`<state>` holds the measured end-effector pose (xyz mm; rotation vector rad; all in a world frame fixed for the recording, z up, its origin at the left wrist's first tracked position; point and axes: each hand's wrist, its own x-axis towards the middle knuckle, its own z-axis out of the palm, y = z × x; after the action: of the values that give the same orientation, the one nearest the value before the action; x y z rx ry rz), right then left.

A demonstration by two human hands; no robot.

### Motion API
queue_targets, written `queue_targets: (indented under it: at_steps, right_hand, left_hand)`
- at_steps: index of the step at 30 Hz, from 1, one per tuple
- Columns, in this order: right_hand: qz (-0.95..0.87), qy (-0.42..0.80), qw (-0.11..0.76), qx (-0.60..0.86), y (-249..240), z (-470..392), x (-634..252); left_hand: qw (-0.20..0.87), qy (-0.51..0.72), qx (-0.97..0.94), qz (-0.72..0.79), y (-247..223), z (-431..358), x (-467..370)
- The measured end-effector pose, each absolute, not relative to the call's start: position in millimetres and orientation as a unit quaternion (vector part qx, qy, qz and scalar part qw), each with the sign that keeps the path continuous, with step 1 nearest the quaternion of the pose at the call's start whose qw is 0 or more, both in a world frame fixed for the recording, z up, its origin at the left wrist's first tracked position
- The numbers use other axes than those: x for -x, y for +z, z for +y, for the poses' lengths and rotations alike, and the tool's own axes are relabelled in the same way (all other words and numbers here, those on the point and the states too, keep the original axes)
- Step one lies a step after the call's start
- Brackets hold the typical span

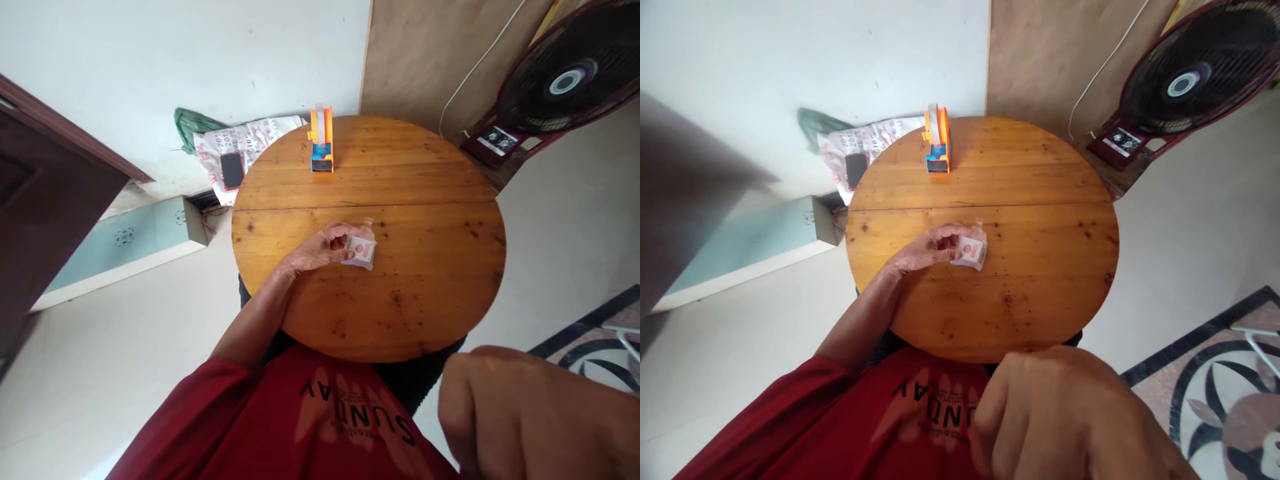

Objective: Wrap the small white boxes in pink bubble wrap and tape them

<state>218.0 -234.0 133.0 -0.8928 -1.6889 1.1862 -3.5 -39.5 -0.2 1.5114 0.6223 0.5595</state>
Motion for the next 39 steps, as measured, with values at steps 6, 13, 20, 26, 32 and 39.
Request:
queue_targets:
  at_steps: [6, 13, 20, 26, 32, 39]
  right_hand:
    - [-0.604, 0.339, 0.398, 0.602, 73, -140, -245]
    - [-0.630, 0.314, 0.282, 0.652, 16, -66, -246]
    - [-0.640, 0.362, 0.305, 0.606, 21, -49, -233]
    - [-0.628, 0.368, 0.337, 0.597, 33, -65, -222]
    - [-0.643, 0.362, 0.348, 0.578, 39, -82, -212]
    - [-0.775, 0.271, 0.251, 0.513, 48, -83, -226]
  left_hand:
    - [0.683, 0.254, -0.639, 0.247, -2, -40, 1]
    - [0.676, 0.254, -0.639, 0.265, -6, -39, 2]
    - [0.678, 0.261, -0.638, 0.254, -9, -40, 2]
    - [0.654, 0.266, -0.650, 0.281, -8, -42, -1]
    - [0.635, 0.257, -0.648, 0.332, -3, -45, -6]
    - [0.631, 0.267, -0.646, 0.337, -8, -46, -11]
